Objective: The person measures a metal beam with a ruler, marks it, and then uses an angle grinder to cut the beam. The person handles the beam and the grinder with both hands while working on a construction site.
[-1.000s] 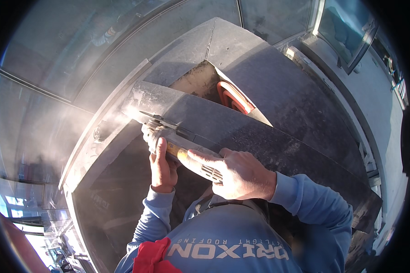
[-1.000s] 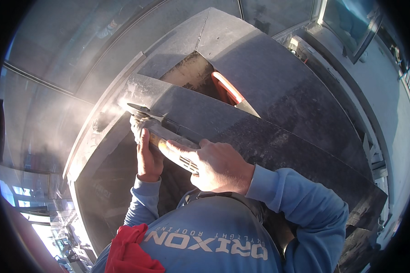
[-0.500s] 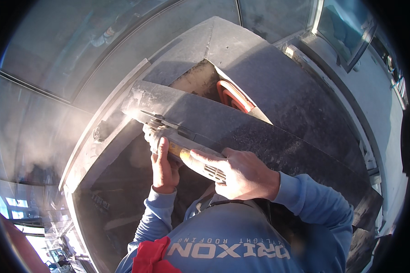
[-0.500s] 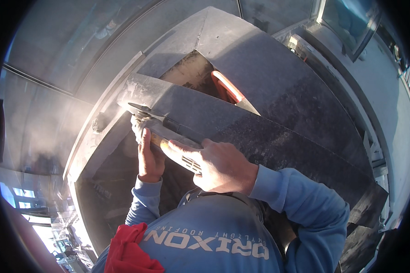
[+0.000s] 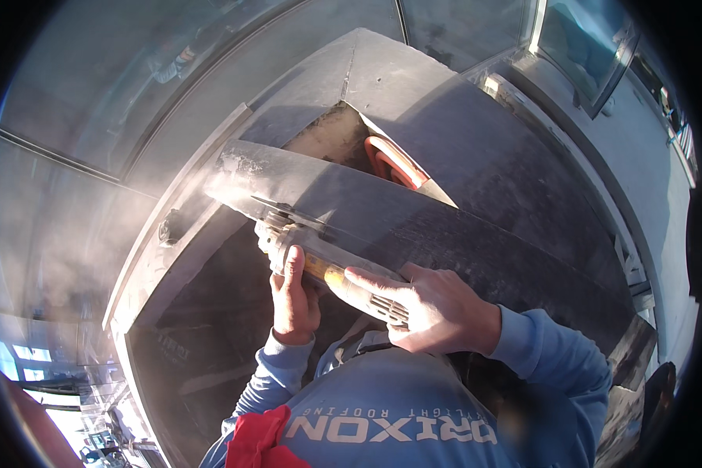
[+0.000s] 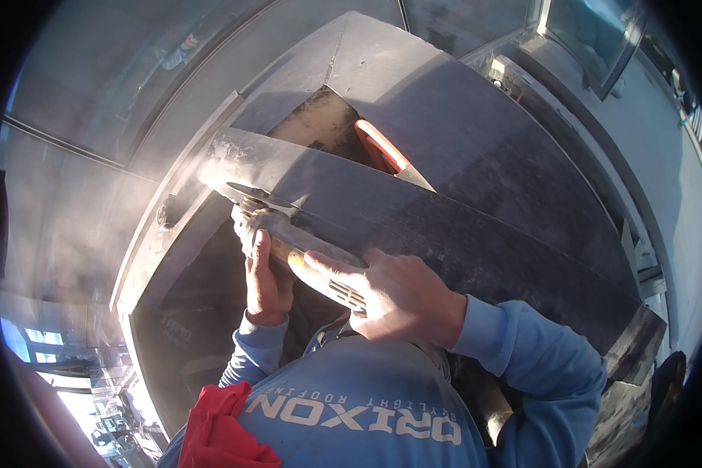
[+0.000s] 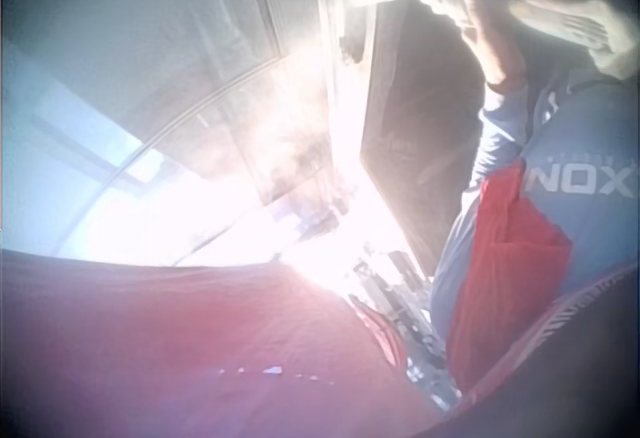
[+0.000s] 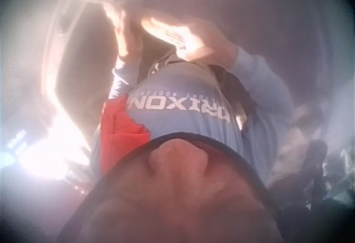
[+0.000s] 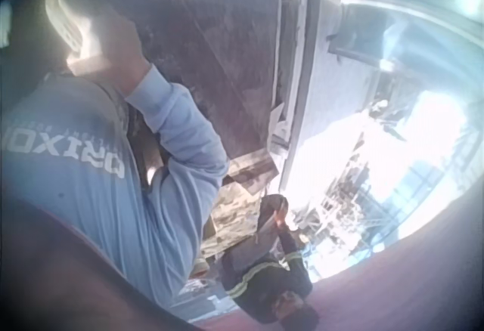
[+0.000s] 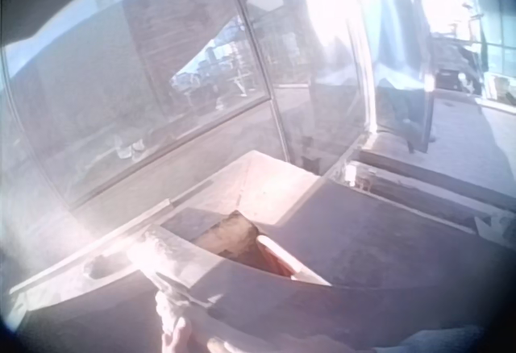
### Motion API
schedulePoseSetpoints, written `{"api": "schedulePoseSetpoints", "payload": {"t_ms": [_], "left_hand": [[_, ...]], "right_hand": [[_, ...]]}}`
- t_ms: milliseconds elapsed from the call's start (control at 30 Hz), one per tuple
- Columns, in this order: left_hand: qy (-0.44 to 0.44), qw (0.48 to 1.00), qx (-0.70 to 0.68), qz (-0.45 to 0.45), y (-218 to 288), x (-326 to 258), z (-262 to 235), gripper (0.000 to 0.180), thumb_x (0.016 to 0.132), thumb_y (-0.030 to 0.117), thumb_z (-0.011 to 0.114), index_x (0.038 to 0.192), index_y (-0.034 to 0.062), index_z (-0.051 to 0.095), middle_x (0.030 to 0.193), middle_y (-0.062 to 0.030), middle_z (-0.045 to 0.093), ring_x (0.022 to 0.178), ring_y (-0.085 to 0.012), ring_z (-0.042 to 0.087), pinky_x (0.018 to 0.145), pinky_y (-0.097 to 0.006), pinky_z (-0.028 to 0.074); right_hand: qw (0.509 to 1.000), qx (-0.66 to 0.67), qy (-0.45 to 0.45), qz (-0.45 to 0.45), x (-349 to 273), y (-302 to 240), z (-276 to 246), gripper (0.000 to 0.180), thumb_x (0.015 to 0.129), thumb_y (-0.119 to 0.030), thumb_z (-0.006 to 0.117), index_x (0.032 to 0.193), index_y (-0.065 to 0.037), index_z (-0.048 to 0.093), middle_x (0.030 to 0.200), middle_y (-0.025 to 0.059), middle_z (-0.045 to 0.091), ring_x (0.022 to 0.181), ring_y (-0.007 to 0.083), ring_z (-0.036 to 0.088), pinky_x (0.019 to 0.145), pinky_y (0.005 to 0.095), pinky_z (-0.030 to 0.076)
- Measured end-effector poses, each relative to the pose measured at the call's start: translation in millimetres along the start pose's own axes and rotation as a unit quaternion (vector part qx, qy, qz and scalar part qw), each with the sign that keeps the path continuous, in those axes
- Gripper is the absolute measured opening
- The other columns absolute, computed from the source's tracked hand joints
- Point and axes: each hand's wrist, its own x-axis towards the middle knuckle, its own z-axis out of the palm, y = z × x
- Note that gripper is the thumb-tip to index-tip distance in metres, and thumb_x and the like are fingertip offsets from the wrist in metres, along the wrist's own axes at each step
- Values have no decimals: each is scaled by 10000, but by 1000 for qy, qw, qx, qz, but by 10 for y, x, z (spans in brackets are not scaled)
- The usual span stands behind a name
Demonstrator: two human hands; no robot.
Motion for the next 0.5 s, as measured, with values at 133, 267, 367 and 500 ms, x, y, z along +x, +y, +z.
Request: {"api": "schedulePoseSetpoints", "payload": {"t_ms": [133,267,367,500], "left_hand": [[-36,998,23,-36,-3,-40,10,502,1087,336,590,1507,97,451,1370,-90,611,1225,-252,647,1019,-447,566],[-30,998,16,-48,16,-75,36,501,1087,330,589,1507,97,449,1368,-87,613,1233,-251,642,1016,-441,566],[-16,999,13,-37,14,-66,63,484,1091,318,582,1503,98,455,1363,-82,617,1228,-244,645,1013,-430,566],[-1,1000,8,-12,-4,-12,32,468,1072,336,626,1438,69,506,1278,-91,653,1122,-221,686,885,-399,610]], "right_hand": [[999,-14,11,34,-85,-29,-13,385,731,-252,797,925,66,695,825,227,640,681,394,695,634,444,555],[999,-34,1,37,-116,-35,-30,400,726,-241,816,942,68,682,811,213,639,673,381,700,636,440,549],[999,6,36,2,-93,-16,-6,354,734,-261,762,890,54,717,813,242,622,665,412,659,624,468,543],[1000,-11,3,-20,-17,-32,-35,375,756,-240,792,993,41,719,847,227,636,702,384,675,644,452,548]]}}
